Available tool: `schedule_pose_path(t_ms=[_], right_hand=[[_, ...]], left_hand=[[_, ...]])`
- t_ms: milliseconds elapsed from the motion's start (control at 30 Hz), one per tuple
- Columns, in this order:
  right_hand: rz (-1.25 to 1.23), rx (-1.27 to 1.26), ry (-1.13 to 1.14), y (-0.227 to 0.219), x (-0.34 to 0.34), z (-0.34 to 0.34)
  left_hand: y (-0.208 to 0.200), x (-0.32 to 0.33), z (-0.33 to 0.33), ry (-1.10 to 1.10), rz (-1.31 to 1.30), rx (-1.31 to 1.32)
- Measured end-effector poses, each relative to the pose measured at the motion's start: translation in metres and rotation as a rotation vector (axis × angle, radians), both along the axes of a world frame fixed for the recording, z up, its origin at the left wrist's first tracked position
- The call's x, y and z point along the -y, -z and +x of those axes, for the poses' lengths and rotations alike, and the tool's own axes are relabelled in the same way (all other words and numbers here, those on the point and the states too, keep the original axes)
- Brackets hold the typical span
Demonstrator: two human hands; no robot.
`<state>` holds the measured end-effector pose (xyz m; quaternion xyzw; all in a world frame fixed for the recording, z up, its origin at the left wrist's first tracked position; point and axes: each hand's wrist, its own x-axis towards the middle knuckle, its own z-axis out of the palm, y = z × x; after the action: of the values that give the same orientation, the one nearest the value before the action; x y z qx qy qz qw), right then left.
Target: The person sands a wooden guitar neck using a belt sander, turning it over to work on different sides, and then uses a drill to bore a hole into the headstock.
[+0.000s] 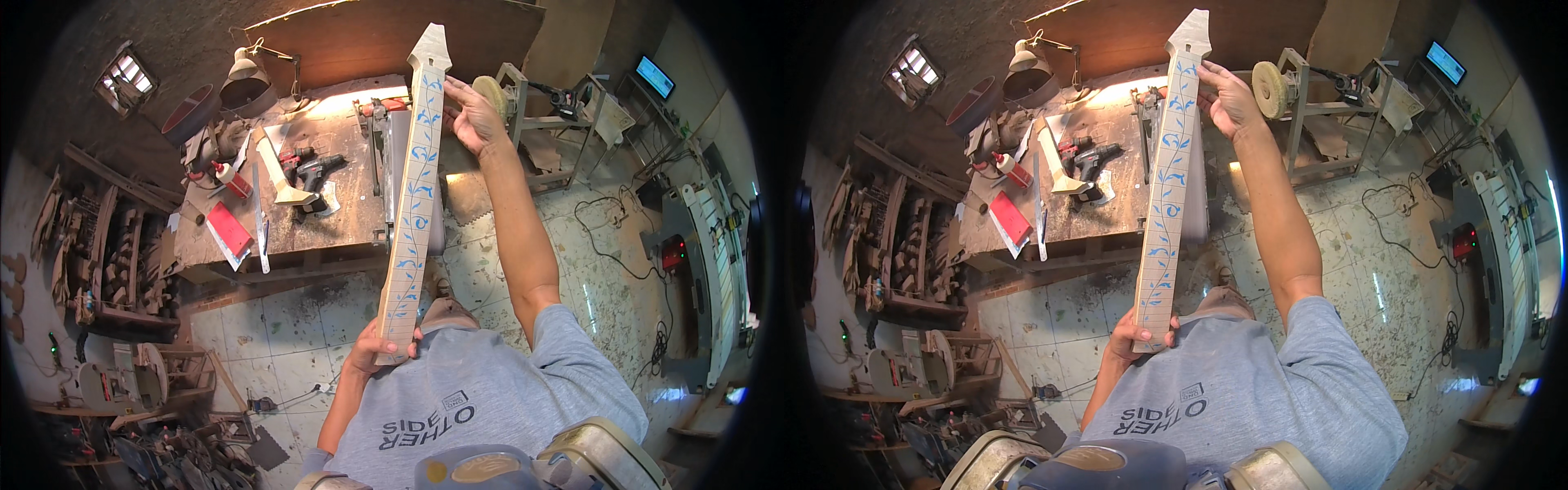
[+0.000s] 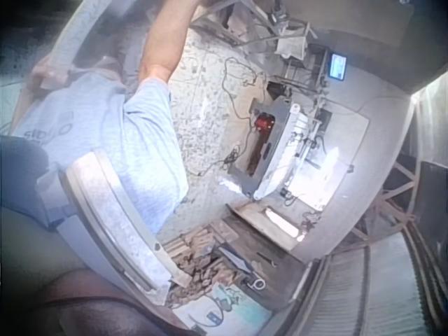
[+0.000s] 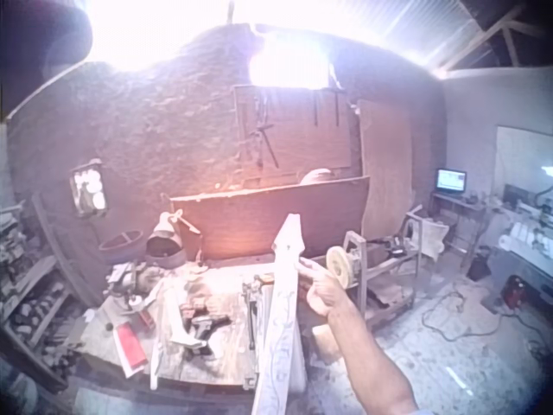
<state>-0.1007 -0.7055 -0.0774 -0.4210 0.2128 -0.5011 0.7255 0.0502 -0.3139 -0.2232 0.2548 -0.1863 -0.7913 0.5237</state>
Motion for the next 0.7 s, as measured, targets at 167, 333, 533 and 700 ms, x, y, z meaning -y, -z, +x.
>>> schedule_pose_path(t_ms=[167,333,533,700], right_hand=[[0.033,0.008,0.038,-0.004,-0.007,0.004],[0.085,0.062,0.042,-0.006,-0.006,0.003],[0.124,0.072,0.072,-0.004,-0.002,0.003],[0.151,0.108,0.059,0.006,0.01,0.003]], left_hand=[[-0.01,0.0,0.004,-0.015,0.007,0.162],[-0.025,0.002,0.01,-0.068,0.007,0.457],[-0.036,0.003,0.011,-0.119,-0.016,0.608],[-0.044,0.004,0.016,-0.151,-0.101,0.833]])
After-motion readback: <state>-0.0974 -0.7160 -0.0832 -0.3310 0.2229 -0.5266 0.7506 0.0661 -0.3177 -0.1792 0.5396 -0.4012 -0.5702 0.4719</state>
